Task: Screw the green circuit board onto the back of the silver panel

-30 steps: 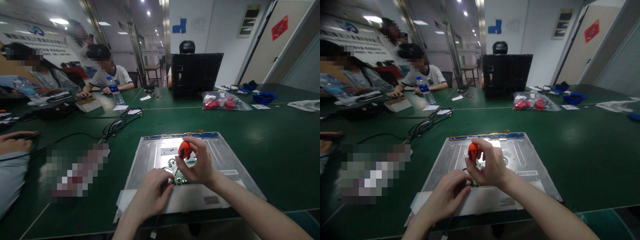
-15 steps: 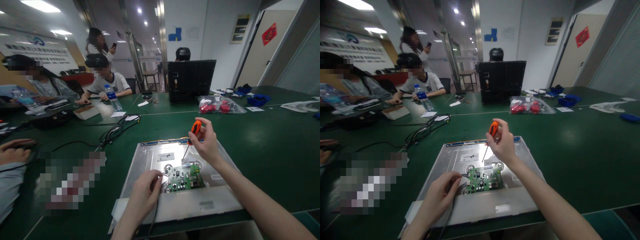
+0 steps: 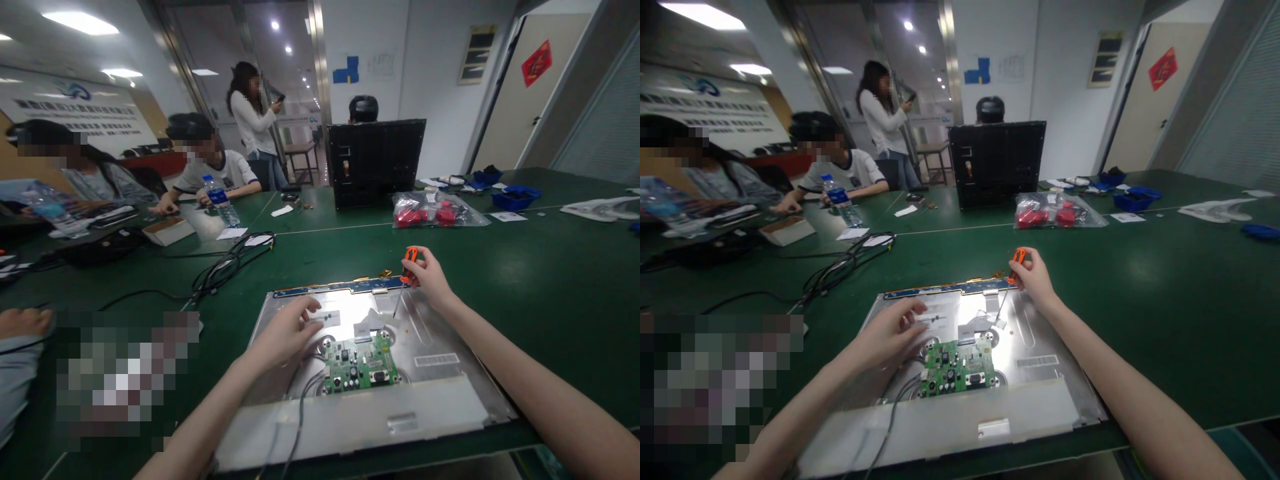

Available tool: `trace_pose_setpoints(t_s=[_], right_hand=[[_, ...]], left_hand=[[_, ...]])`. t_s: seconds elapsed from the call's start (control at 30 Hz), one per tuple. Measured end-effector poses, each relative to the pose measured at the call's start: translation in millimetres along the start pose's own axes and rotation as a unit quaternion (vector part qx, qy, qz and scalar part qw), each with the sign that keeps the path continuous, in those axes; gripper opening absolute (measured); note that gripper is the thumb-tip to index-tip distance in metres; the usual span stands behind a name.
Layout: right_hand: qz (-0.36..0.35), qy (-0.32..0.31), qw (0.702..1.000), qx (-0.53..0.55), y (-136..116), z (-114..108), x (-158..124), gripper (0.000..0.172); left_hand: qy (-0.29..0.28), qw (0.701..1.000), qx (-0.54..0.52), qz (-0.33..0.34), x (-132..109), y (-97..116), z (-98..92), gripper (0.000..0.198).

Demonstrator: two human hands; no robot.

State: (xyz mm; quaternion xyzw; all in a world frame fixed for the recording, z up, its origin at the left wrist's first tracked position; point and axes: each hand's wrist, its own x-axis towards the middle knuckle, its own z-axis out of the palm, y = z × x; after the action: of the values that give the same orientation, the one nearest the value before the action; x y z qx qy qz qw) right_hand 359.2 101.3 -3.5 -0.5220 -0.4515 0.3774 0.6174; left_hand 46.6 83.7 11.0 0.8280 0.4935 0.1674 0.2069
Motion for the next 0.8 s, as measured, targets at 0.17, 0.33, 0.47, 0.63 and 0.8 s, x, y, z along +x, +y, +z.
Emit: trace_pose_setpoints(t_s=[0.17, 0.33, 0.47, 0.63, 0.8], right_hand=[[0.01, 0.02, 1.0, 0.017, 16, -10, 4, 0.046], [0.009, 0.011, 1.0, 0.025, 19, -10, 0, 0.046], [0.009, -0.003, 1.0, 0.029, 20, -6, -4, 0.045], [0.008, -0.013, 0.999, 0.036, 18, -4, -7, 0.044], [0.01, -0.024, 0.999, 0.04, 15, -1, -10, 0.043]], left_hand=[[-0.078, 0.997, 0.007, -0.02, 34, -6, 5.2, 0.016], [-0.133, 0.991, 0.008, -0.012, 43, -6, 1.5, 0.012], [-0.139, 0.99, 0.013, -0.015, 43, -5, 2.3, 0.012], [-0.126, 0.992, 0.027, -0.013, 39, 2, 4.9, 0.013], [-0.128, 0.991, 0.043, -0.005, 41, 8, 4.4, 0.013]])
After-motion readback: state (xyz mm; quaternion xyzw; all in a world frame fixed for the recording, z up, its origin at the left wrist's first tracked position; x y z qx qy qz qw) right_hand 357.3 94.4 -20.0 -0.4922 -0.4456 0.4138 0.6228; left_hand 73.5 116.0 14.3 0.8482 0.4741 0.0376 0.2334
